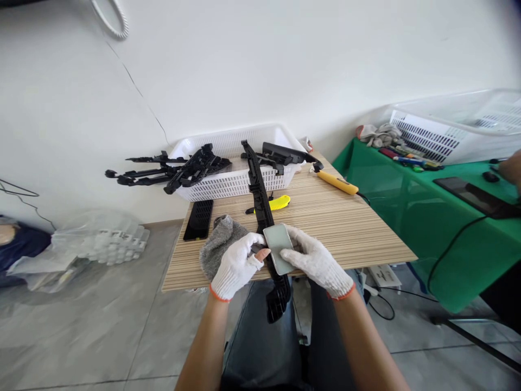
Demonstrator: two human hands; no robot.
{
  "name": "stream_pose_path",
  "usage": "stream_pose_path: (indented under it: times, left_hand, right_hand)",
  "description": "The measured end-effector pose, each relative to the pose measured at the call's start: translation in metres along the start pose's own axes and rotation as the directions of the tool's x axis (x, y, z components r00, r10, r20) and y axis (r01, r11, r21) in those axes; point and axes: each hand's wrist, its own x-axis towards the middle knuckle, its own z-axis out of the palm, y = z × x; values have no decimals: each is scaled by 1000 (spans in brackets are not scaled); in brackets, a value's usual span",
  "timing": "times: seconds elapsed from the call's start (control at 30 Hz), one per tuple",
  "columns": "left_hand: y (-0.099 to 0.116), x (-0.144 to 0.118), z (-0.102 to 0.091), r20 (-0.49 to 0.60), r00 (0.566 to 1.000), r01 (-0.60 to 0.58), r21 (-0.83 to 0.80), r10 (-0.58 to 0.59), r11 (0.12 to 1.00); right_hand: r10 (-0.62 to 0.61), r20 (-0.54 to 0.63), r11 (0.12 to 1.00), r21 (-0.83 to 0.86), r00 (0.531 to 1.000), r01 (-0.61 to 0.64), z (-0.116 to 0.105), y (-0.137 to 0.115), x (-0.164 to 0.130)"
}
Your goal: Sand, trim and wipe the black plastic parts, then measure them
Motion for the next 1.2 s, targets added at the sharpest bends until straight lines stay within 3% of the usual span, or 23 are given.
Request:
stream_pose_path:
  times: [0.17,0.3,0.43,0.6,0.73,0.87,0.97,1.1,1.2]
  left_hand:
    - [-2,1,1,-10,1000,-19,-6,19,1000]
    - [-3,1,2,-9,1000,-5,12,5,1000]
    - [-3,0,2,-21,999,-36,0,36,999]
    - [-3,0,2,-13,1000,-23,7,23,1000]
    - [-3,0,1,-17,999,-42,6,42,999]
    - [-2,0,0,-5,1000,-23,-4,23,1000]
    - [-1,1,1,-19,999,-41,-2,41,999]
    - [-1,1,1,-10,1000,-20,18,21,1000]
    - [0,1,0,-14,1000,-23,3,23,1000]
  right_hand:
    - [35,-125,999,8,992,-34,0,-1,-1]
    - [-17,29,1000,20,999,17,-1,-1,0]
    - [-51,-175,998,-42,983,44,-1,1,0]
    - [-25,3,999,-39,1000,25,-1,2,0]
    - [-27,-116,1000,-7,993,26,-1,3,0]
    - [-4,-11,1000,3,1000,5,0,3,1]
    - [11,-107,999,49,994,-5,1,1,1]
    - [51,-19,994,95,998,-49,2,0,0]
    - [36,-88,995,100,995,-28,2,-1,1]
